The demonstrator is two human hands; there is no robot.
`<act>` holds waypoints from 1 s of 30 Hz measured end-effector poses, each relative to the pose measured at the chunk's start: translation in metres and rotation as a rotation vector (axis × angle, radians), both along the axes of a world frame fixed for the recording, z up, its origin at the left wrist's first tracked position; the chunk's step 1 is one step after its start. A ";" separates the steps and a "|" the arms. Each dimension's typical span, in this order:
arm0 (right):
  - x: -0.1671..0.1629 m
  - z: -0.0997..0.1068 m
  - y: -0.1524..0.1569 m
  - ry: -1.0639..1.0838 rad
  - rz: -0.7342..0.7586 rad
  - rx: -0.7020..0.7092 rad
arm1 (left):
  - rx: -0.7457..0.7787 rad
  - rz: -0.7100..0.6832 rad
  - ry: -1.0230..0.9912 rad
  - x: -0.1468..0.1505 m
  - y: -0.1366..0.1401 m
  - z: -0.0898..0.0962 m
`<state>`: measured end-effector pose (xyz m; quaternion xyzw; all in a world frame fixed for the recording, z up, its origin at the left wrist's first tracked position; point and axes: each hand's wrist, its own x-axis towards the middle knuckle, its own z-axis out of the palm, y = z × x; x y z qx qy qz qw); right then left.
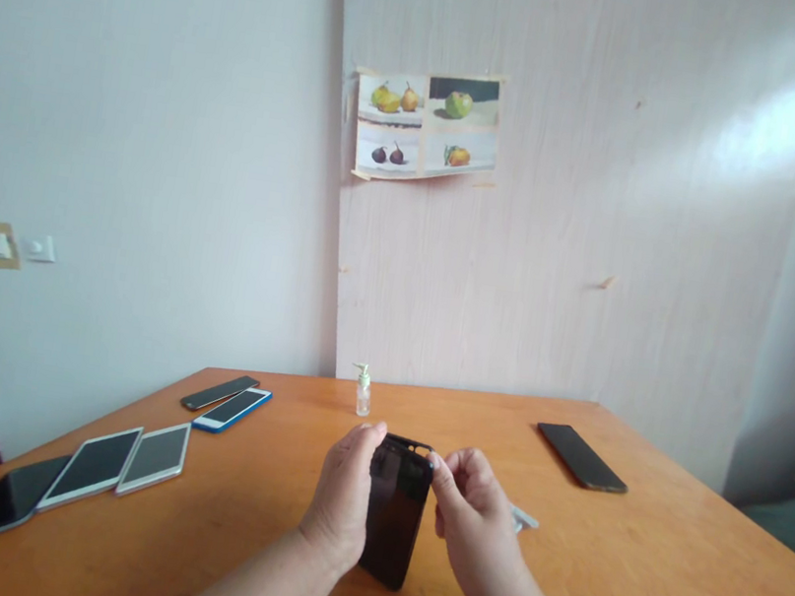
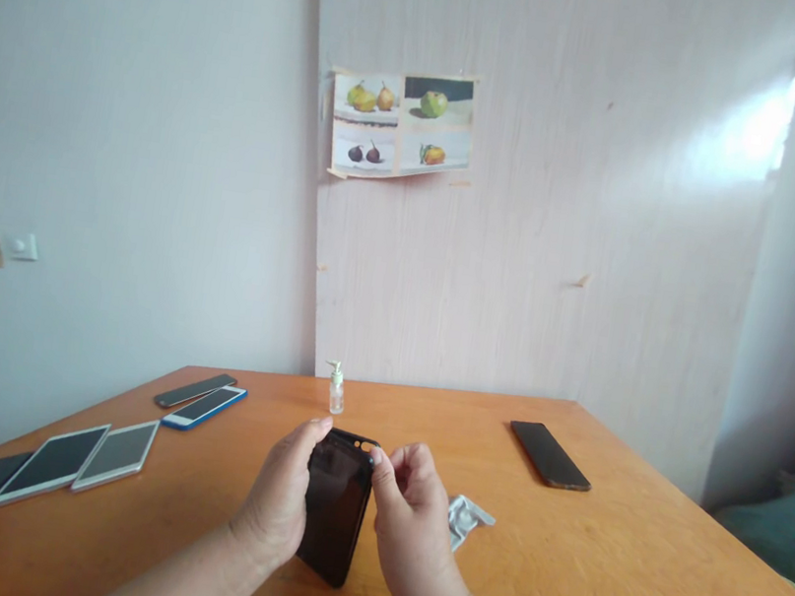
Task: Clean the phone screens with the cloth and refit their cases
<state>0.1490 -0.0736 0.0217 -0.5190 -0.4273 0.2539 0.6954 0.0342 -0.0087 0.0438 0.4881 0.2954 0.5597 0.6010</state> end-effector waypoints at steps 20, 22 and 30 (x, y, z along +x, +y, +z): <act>0.010 0.005 -0.012 -0.348 0.165 -0.004 | -0.014 -0.069 -0.052 0.001 0.008 -0.007; 0.010 0.003 -0.011 -0.288 0.173 -0.005 | -0.023 -0.090 -0.062 0.000 0.009 -0.009; 0.013 0.004 -0.006 -0.154 0.197 0.010 | -0.276 -0.356 -0.172 0.001 0.016 -0.009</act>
